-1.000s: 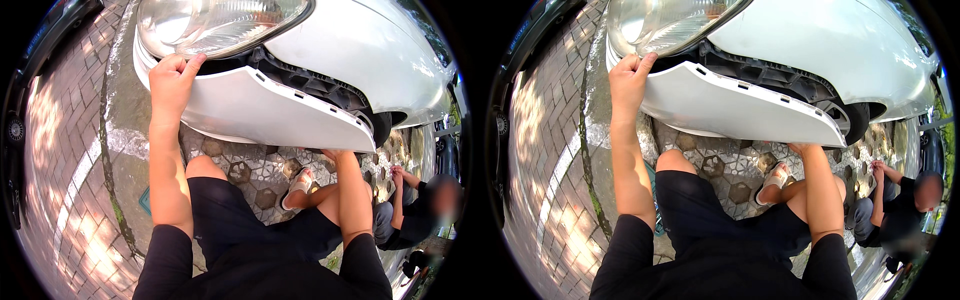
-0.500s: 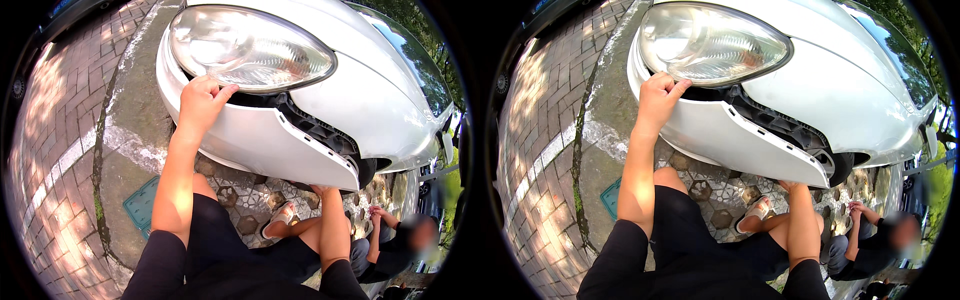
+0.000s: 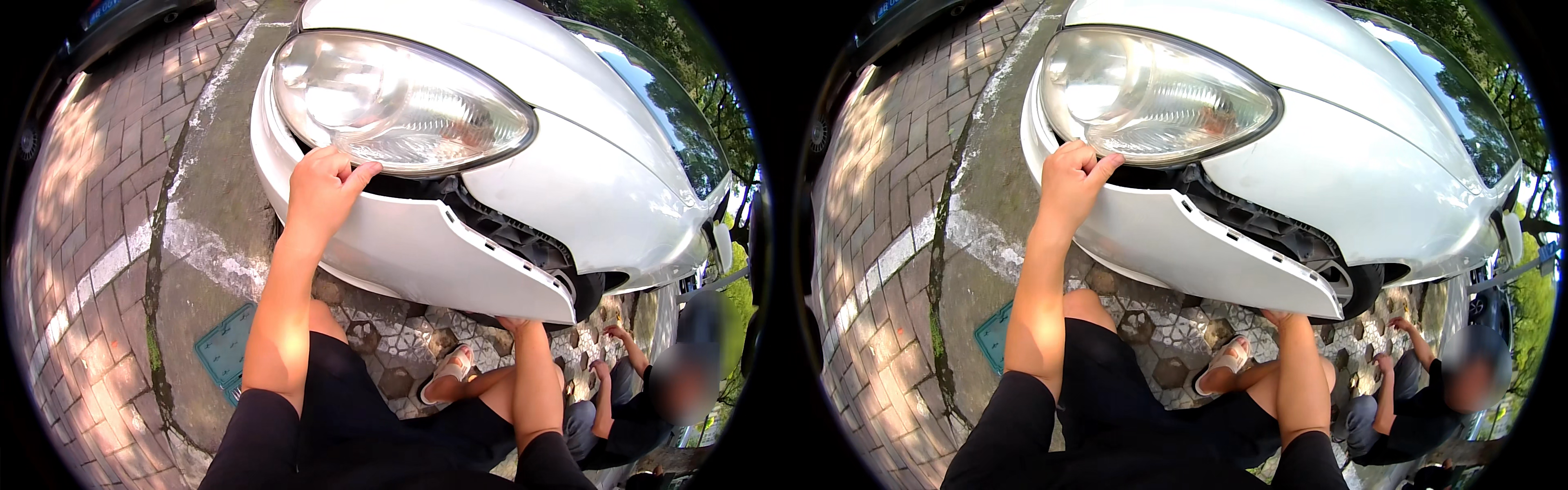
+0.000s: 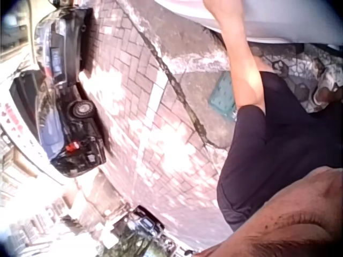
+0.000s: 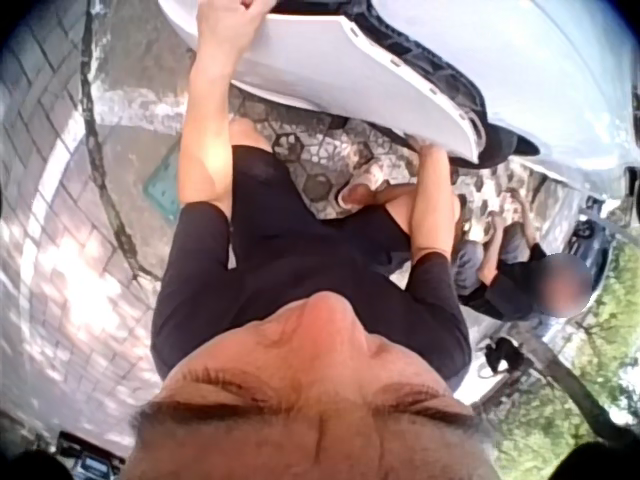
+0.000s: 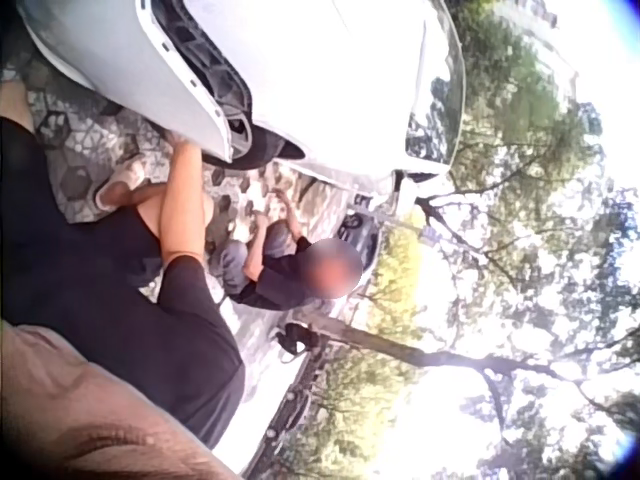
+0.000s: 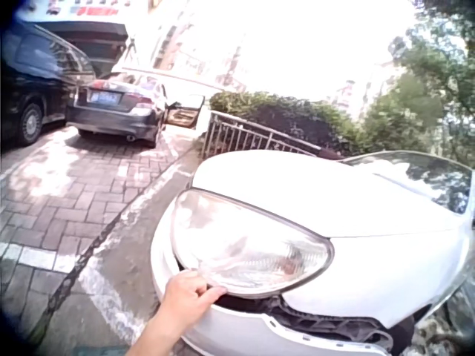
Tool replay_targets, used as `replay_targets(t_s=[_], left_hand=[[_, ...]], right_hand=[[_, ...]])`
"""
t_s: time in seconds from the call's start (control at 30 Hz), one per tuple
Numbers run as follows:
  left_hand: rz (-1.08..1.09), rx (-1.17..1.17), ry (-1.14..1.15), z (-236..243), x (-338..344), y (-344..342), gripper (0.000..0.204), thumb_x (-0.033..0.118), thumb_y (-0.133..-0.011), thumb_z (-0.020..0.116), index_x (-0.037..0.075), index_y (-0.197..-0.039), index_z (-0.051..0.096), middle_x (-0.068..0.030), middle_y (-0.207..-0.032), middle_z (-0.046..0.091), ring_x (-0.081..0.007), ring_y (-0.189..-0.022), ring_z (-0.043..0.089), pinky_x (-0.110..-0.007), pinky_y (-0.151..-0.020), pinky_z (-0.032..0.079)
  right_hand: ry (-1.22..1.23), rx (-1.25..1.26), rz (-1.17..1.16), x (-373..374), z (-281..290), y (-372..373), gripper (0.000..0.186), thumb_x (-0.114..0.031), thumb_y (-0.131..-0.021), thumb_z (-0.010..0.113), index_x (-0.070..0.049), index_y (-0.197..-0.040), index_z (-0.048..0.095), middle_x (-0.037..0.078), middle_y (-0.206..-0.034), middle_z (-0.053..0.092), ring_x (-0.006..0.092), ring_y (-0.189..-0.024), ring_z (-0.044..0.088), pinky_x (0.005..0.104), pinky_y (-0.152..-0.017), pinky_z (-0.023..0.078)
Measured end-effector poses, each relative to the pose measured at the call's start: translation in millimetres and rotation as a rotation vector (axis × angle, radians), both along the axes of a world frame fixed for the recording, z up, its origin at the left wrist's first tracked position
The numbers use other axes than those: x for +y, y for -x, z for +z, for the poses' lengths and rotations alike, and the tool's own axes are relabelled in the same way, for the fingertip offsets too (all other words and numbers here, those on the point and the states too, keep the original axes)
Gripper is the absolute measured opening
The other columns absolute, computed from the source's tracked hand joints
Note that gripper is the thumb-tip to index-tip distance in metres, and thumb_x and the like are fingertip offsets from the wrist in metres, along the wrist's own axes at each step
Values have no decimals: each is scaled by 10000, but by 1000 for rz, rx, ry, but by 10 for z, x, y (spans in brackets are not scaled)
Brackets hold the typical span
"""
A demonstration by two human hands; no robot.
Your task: The person kneels beside a white car and uses a screwdriver to remove fasteners from the front bumper. They detach the bumper, reposition it, and then reattach it, pressing along the edges to secure it back in place.
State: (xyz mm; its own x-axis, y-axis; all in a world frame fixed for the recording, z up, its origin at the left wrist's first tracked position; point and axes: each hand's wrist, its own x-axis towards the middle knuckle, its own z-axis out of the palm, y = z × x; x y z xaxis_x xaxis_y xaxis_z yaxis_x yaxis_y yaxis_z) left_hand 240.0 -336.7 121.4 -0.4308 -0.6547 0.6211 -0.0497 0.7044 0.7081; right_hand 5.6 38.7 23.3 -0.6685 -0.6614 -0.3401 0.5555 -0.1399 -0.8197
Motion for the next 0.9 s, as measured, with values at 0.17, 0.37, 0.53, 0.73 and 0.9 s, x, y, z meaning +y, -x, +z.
replay_targets(t_s=[0.17, 0.37, 0.53, 0.73, 0.9], left_hand=[[16, -36, -21, 42, 15, -22, 473, 293, -778, 803, -4, -561, 506, -99, -592, 481, -282, -625, 486, -411, -585, 383], [14, -29, -12, 33, 8, -2, 486, 276, -772, 815, -9, -560, 483, -97, -590, 465, -267, -593, 456, -397, -564, 366], [2, -2, -26, -3, 10, 29, 530, 290, -781, 815, -12, -565, 437, -88, -588, 433, -244, -571, 410, -386, -547, 342], [14, -6, 24, 74, -56, -10, 505, 252, -817, 796, -21, -584, 441, -93, -591, 424, -233, -558, 383, -380, -537, 325], [-27, -24, -42, -17, 31, 39, 519, 252, -830, 791, -24, -589, 423, -85, -592, 390, -214, -556, 349, -370, -532, 310]], right_hand=[[-129, 207, 35, 68, -183, 102, 393, -283, -978, 498, -91, -1320, 523, 95, -1305, 575, 254, -1171, 551, 408, -1005, 455], [-156, 327, 146, 101, -226, 142, 368, -212, -978, 501, -71, -1317, 516, 104, -1323, 562, 239, -1191, 548, 369, -1019, 458], [35, -111, 2, -24, 90, -57, 367, -179, -964, 521, -56, -1310, 519, 109, -1323, 565, 249, -1192, 548, 370, -1014, 462], [2, -193, -140, -273, 254, -205, 376, -221, -974, 498, -49, -1308, 523, 119, -1328, 563, 255, -1189, 548, 373, -1012, 463], [-444, 840, 223, 388, -1143, 564, 428, -355, -982, 476, -44, -1256, 578, 116, -1269, 598, 190, -1124, 558, 354, -1003, 431]])
